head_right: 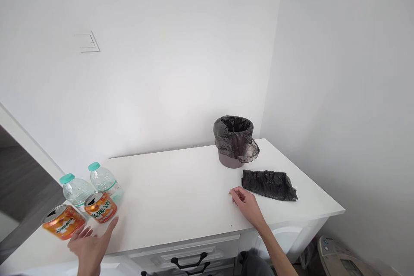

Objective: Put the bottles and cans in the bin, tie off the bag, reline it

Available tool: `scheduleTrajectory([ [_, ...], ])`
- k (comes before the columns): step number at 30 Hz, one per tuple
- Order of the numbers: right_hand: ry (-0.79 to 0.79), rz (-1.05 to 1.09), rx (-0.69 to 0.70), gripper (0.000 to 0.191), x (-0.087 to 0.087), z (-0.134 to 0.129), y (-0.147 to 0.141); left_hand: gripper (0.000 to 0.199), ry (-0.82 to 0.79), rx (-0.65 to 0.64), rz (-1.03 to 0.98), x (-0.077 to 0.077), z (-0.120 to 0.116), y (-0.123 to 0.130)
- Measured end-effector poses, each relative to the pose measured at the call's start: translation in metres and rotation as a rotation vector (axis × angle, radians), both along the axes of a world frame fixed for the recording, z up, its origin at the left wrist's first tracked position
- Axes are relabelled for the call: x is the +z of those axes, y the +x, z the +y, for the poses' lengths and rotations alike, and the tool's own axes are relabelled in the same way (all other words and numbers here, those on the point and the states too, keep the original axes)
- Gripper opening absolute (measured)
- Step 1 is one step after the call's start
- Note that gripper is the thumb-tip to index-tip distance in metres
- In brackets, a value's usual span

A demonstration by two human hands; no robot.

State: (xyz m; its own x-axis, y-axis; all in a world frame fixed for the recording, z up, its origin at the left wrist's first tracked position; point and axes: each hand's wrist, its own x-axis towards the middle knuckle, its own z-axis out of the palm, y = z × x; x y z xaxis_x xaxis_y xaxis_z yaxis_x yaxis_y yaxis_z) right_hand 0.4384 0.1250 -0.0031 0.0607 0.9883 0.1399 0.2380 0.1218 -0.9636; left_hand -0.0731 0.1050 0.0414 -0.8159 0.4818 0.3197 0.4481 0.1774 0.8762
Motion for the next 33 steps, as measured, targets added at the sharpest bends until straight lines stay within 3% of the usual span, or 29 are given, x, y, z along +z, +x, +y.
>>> scheduleTrajectory([
  [5, -0.002, -0.001, 0.004, 0.052, 0.0, 0.0, 0.0, 0.109, -0.08, -0.13, -0.179, 0.017, 0.009, 0.007],
  [10, -0.015, -0.003, 0.011, 0.054, 0.003, 0.0, 0.001, 0.109, -0.095, -0.075, -0.312, 0.03, 0.023, 0.013],
  [17, 0.01, -0.019, 0.007, 0.05, 0.004, -0.004, -0.002, 0.101, -0.077, -0.058, -0.231, 0.026, 0.025, 0.014],
  [20, 0.102, -0.076, -0.057, 0.047, 0.032, -0.001, -0.001, 0.106, -0.095, -0.082, -0.183, 0.023, 0.022, 0.012],
  [24, 0.402, -0.255, -0.278, 0.045, 0.108, 0.023, 0.015, 0.107, -0.109, -0.09, -0.117, 0.021, 0.021, 0.01],
  [27, 0.463, -0.445, -0.38, 0.051, 0.159, 0.055, 0.03, 0.107, -0.17, -0.077, -0.052, 0.021, 0.022, 0.01],
  [30, 0.372, -0.633, -0.341, 0.043, 0.182, 0.086, 0.04, 0.107, -0.223, -0.063, -0.02, 0.023, 0.023, 0.011],
  [33, 0.336, -0.685, -0.328, 0.028, 0.186, 0.103, 0.04, 0.109, -0.249, -0.048, -0.022, 0.024, 0.024, 0.011],
])
